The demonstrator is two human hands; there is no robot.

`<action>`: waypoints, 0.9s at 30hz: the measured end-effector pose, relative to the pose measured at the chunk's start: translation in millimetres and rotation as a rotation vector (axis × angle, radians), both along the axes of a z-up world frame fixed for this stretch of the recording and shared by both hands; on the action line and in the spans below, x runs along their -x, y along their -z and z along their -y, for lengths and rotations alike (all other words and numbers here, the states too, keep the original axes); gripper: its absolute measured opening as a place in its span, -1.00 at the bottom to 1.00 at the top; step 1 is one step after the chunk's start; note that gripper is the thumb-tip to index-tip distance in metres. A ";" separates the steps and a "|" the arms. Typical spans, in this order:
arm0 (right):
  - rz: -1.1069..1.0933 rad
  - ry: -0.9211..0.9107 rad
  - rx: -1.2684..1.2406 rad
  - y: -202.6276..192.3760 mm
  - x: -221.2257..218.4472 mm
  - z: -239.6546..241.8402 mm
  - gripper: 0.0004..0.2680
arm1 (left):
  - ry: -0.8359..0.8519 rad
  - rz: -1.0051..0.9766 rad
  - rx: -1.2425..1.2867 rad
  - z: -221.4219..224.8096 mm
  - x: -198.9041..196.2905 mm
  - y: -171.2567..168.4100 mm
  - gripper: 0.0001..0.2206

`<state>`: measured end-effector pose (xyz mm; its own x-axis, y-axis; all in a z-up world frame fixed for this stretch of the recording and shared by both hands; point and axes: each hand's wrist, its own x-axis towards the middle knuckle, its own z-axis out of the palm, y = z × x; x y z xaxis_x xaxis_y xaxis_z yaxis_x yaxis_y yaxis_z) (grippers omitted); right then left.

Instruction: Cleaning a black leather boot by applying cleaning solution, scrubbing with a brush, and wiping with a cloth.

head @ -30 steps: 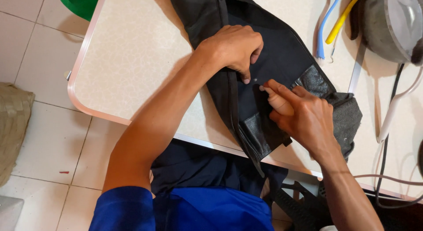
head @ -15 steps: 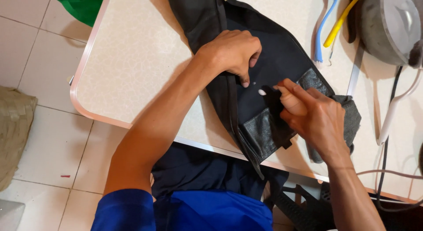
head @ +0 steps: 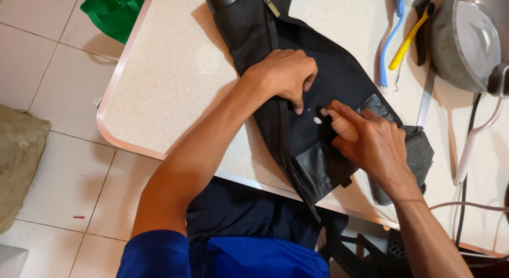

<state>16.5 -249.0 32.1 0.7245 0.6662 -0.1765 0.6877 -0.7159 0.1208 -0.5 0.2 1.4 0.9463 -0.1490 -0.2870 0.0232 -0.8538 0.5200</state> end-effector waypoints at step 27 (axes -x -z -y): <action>0.124 0.266 -1.280 23.4 -132.4 126.0 -0.23 | 0.020 0.635 0.028 5.7 -9.8 29.1 -0.83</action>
